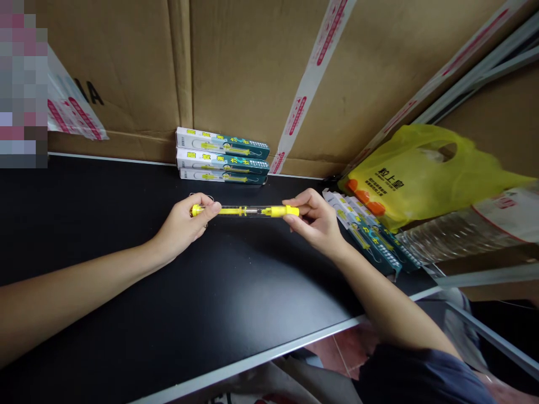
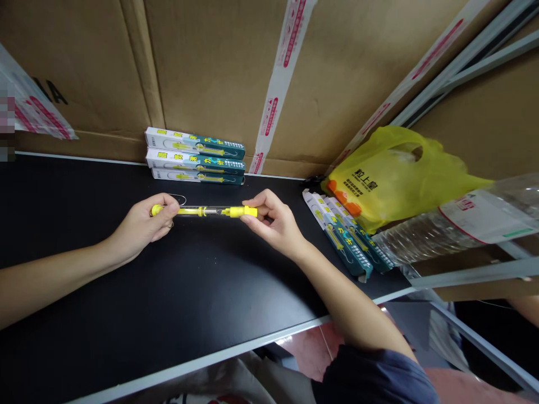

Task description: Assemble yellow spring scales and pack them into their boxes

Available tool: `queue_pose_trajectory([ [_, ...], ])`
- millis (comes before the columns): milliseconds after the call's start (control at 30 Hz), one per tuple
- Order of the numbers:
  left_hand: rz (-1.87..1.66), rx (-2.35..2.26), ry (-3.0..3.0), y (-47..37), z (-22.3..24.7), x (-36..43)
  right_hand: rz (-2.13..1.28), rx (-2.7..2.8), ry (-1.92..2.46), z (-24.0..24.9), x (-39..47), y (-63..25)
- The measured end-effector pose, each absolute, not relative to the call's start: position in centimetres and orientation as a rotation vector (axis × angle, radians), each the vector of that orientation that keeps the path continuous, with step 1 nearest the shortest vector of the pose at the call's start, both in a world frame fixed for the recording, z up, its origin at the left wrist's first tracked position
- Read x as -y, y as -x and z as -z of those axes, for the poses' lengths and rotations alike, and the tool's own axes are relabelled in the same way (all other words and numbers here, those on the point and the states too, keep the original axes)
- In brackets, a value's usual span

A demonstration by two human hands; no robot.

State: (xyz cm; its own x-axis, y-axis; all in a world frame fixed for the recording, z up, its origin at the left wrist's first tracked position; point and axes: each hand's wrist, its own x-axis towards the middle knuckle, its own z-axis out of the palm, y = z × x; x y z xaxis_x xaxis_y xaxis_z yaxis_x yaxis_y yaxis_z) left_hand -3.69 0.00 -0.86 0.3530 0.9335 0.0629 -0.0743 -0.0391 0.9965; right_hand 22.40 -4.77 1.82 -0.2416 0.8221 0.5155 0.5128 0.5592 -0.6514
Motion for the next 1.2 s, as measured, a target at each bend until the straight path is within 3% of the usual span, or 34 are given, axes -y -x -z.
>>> queue_pose_trajectory([
  [200, -0.994, -0.870, -1.365, 3.7, 0.7, 0.1, 0.044, 2.048, 0.870, -2.6, 4.1, -22.4],
  [300, -0.995, -0.869, -1.370, 3.7, 0.7, 0.1, 0.124, 2.105, 0.838, -2.8, 3.9, -22.5],
  [1200, -1.013, -0.895, -1.332, 3.9, 0.8, 0.0, -0.219, 2.057, 1.032, -1.0, 5.0, -22.4],
])
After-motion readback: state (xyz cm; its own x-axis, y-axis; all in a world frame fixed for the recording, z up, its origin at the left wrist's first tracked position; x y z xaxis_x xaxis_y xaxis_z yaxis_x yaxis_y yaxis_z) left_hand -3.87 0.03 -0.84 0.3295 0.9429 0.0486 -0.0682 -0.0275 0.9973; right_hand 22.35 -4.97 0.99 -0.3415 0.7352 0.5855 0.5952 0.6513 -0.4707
